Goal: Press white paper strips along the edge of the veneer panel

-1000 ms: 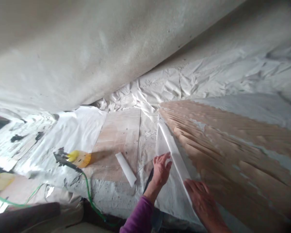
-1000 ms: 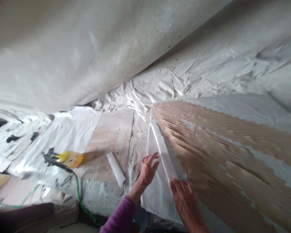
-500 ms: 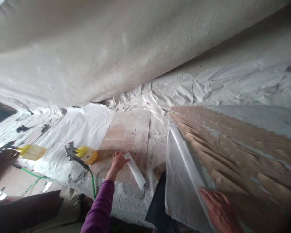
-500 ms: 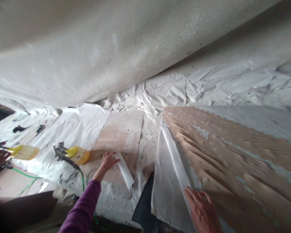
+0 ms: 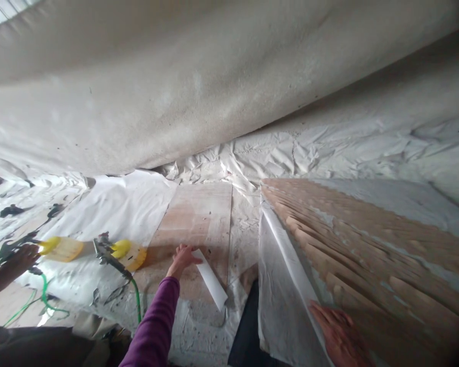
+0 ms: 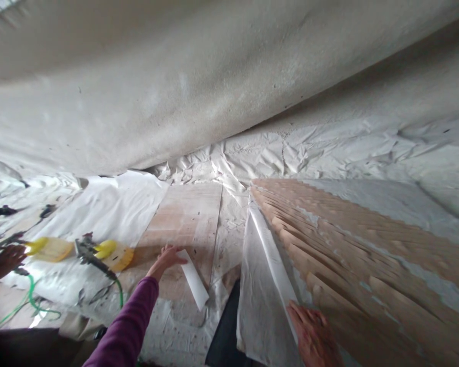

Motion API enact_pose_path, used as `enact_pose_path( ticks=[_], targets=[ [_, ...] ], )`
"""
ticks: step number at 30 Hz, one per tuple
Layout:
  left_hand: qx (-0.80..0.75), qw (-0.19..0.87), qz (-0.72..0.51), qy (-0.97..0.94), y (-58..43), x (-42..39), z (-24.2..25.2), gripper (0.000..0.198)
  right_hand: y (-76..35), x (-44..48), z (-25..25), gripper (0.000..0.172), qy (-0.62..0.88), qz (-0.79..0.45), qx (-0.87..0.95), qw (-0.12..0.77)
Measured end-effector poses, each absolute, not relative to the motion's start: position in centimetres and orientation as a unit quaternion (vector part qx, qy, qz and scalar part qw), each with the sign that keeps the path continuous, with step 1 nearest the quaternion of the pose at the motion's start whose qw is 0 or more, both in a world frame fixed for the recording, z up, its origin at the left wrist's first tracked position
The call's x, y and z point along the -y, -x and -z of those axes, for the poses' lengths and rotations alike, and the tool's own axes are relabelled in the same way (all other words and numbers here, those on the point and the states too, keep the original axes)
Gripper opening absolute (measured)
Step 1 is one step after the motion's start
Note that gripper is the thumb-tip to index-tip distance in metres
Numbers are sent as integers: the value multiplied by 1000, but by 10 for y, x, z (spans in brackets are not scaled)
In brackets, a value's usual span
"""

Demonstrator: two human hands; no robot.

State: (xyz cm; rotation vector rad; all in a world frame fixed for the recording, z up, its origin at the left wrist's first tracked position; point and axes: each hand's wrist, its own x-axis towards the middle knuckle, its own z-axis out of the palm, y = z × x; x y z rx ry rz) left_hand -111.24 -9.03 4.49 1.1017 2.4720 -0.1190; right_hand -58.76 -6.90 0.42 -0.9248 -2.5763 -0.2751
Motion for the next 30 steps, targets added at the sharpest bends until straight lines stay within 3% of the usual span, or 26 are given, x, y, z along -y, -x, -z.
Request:
enact_pose_path(
  ticks=[13, 19, 22, 25, 28, 30],
  targets=[
    [-882, 189, 29, -431, 1105, 97, -47, 57, 589, 67, -6, 51, 316, 72, 912, 250],
    [-874, 214, 41, -435, 1106, 88, -57, 53, 589, 72, -7, 52, 327, 40, 914, 238],
    [-870, 194, 43, -451, 1102, 86, -67, 61, 589, 75, -8, 52, 339, 18, 915, 217],
    [-861, 157, 34, -483, 1083, 94, -78, 69, 589, 77, -6, 49, 350, -3, 914, 204],
    [-837, 135, 16, -530, 1040, 120, -82, 57, 589, 78, -4, 46, 354, -24, 914, 195],
    [-813, 143, 7, -565, 1002, 147, -76, 59, 590, 78, -3, 46, 353, -31, 914, 196]
  ],
)
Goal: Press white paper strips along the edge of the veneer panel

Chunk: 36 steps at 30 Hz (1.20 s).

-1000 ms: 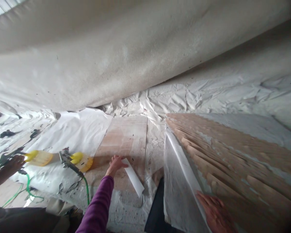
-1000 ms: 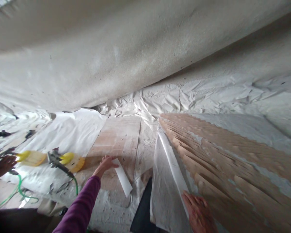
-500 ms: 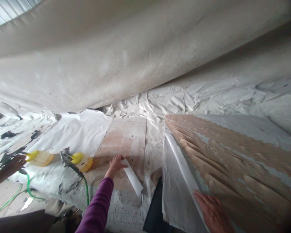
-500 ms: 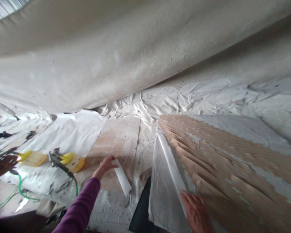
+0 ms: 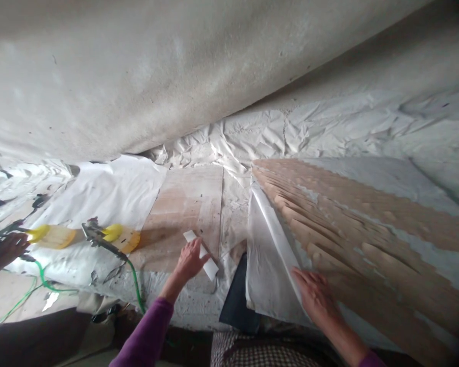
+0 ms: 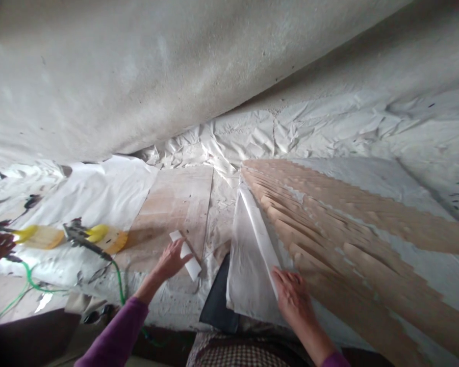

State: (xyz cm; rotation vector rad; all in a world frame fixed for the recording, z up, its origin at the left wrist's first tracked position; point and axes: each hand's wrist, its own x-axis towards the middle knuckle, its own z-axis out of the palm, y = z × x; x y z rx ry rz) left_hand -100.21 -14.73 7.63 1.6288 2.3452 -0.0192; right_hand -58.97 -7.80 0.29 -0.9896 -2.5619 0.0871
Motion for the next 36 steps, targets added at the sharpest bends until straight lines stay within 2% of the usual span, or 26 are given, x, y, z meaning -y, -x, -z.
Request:
enact_pose_path(
  ticks=[3, 7, 9, 14, 19, 24, 29, 31, 32, 33, 34, 35, 36],
  targets=[
    [-797, 142, 3, -587, 953, 188, -55, 73, 590, 78, -3, 44, 348, -31, 914, 205],
    [-804, 8, -22, -594, 931, 215, -24, 67, 589, 77, -4, 41, 341, -28, 917, 207],
    [-799, -26, -27, -600, 935, 217, -18, 61, 589, 76, -4, 41, 337, -31, 919, 204],
    [-759, -88, -29, -645, 944, 213, -28, 51, 588, 73, -5, 41, 337, -54, 920, 192],
    [-739, -120, -32, -662, 936, 211, -41, 26, 589, 74, -8, 41, 348, -108, 913, 182],
    [-755, -151, -52, -636, 949, 210, -63, 23, 585, 68, -6, 41, 382, -205, 881, 189],
    [-774, -200, -83, -595, 942, 209, -123, 22, 598, 71, -32, 41, 415, -343, 820, 194],
    [-739, -215, -116, -628, 920, 209, -150, 26, 616, 82, -58, 49, 408, -455, 772, 173],
    [-715, -218, -144, -649, 905, 210, -161, 31, 628, 88, -72, 55, 385, -548, 728, 143],
    [-688, -205, -169, -676, 890, 210, -169, 39, 641, 93, -86, 66, 355, -752, 545, 106],
    [-660, -185, -198, -701, 874, 210, -175, 47, 655, 97, -99, 81, 310, -871, 372, 88],
    [-626, -161, -222, -730, 858, 211, -176, 55, 667, 99, -109, 85, 271, -923, 261, 76],
    [-589, -128, -236, -762, 843, 211, -174, 61, 678, 98, -118, 78, 252, -941, 203, 100]
  ],
)
